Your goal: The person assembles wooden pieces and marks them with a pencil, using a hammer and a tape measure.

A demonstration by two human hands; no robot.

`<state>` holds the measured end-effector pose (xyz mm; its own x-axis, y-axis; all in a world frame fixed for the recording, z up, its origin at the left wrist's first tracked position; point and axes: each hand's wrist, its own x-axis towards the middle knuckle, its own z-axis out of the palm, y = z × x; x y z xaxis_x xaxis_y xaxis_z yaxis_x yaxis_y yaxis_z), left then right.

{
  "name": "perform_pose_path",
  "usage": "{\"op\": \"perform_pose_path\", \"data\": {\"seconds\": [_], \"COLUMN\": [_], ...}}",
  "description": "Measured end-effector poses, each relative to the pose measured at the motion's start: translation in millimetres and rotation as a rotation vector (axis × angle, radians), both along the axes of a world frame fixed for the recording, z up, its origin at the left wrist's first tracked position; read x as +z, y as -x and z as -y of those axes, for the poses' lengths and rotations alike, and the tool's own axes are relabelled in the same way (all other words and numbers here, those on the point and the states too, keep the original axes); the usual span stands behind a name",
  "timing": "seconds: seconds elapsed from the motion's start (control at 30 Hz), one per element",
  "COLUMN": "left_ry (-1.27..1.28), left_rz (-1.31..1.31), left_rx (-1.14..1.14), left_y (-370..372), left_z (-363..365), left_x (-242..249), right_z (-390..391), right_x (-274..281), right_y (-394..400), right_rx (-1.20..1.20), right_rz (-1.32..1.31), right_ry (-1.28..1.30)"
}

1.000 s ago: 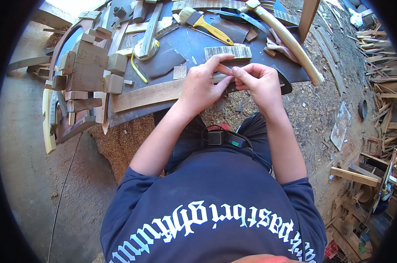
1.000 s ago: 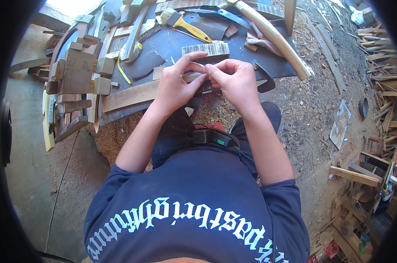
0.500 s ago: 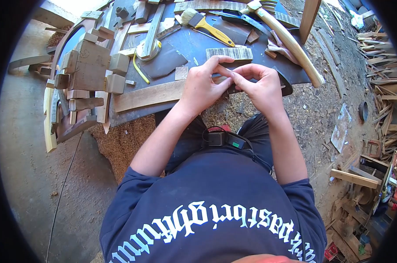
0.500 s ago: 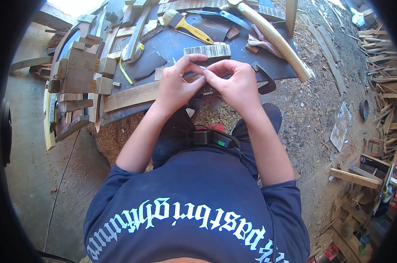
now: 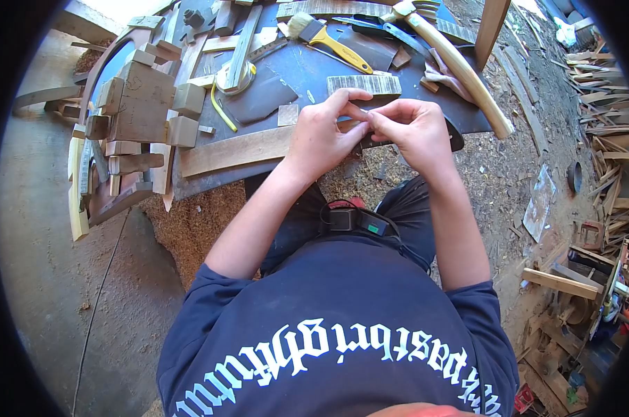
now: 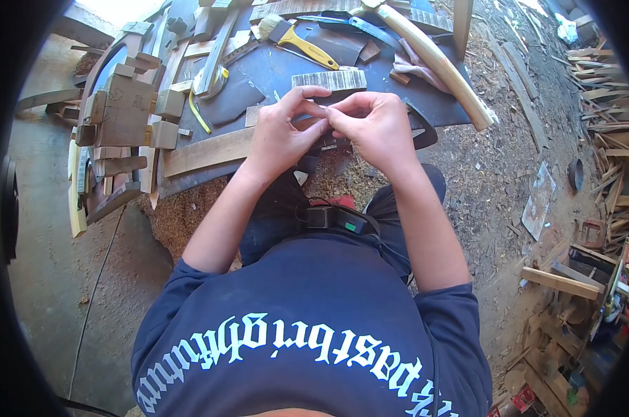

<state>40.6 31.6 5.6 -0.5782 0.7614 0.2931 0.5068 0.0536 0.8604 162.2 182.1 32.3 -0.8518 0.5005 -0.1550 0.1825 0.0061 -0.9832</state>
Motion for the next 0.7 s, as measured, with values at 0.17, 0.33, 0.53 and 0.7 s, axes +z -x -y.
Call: {"op": "perform_pose_path", "data": {"seconds": [0.17,0.33,0.53,0.7], "left_ry": [-0.003,-0.044,-0.026,-0.038], "left_rz": [-0.05,-0.018,-0.029,-0.062], "left_rx": [-0.008,-0.001,0.002,0.005], "left_y": [1,-1,-1,1], "left_z": [1,0,1,1], "left_x": [1,-1,2,4], "right_z": [1,3,6,7], "right_x": [-5,-7,-10,-11], "right_y": [1,0,-1,-1], "right_rx": [-0.027,-0.045,-0.077,-0.09], "right_rz": [-0.011,-0.021,-0.045,-0.05], "right_ry": [0.067,0.069,0.064,0.053]}}
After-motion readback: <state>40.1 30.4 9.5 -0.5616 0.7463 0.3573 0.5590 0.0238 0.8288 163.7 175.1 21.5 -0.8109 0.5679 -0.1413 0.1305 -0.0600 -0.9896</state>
